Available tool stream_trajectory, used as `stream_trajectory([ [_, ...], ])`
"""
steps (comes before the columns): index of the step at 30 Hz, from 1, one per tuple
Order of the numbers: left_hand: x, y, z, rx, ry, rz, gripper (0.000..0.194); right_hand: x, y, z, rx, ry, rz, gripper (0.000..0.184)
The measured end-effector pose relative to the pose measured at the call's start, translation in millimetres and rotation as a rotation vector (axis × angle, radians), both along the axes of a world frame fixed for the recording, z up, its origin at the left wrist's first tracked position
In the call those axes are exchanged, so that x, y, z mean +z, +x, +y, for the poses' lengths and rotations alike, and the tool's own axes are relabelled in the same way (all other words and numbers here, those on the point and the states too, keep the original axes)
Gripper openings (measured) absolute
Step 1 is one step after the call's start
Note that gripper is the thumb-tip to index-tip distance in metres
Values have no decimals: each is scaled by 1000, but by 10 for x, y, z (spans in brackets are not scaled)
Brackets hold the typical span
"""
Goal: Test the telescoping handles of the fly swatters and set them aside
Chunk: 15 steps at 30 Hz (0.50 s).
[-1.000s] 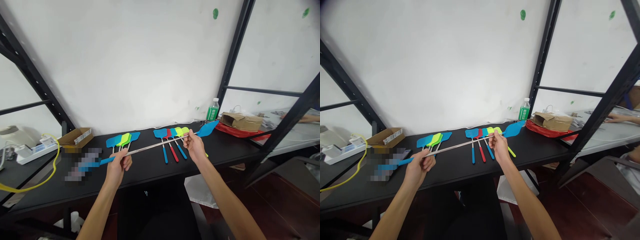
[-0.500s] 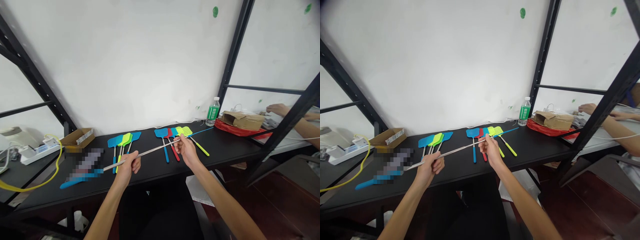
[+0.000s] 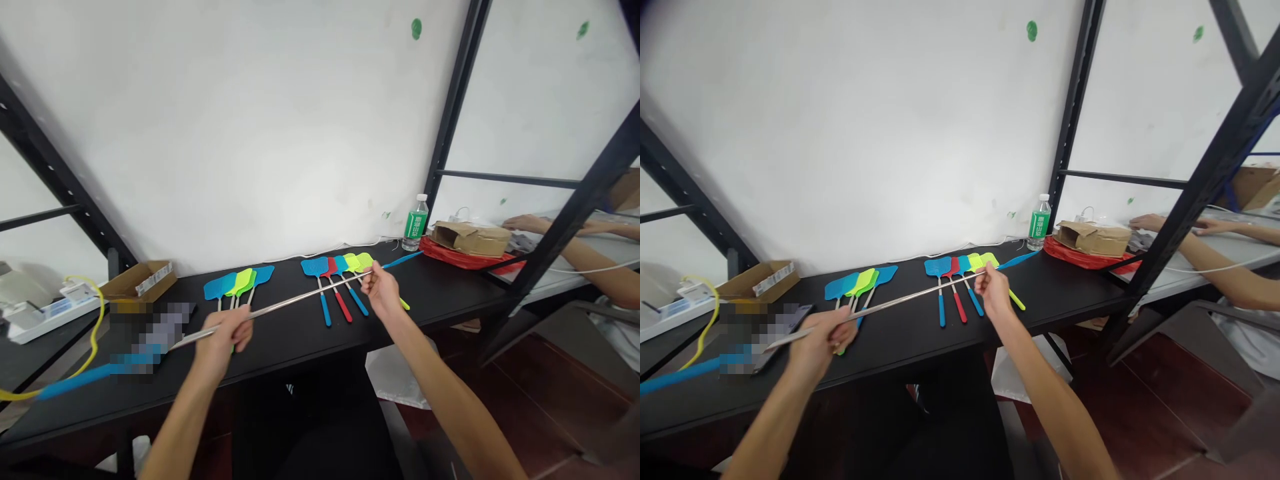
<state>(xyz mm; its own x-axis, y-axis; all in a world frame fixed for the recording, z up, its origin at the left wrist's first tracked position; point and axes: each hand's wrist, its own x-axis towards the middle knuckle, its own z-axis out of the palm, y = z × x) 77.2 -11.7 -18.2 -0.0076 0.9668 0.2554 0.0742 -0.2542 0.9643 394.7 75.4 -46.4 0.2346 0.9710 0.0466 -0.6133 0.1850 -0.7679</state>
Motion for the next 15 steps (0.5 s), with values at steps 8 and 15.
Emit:
stream_trajectory([
  [8,111,-213,-35,-13,30,-112,51,122,459,74,-101,27,14,34],
  [15,155,-132,-15,60,37,-198,49,190,455,53,6,43,17,37],
])
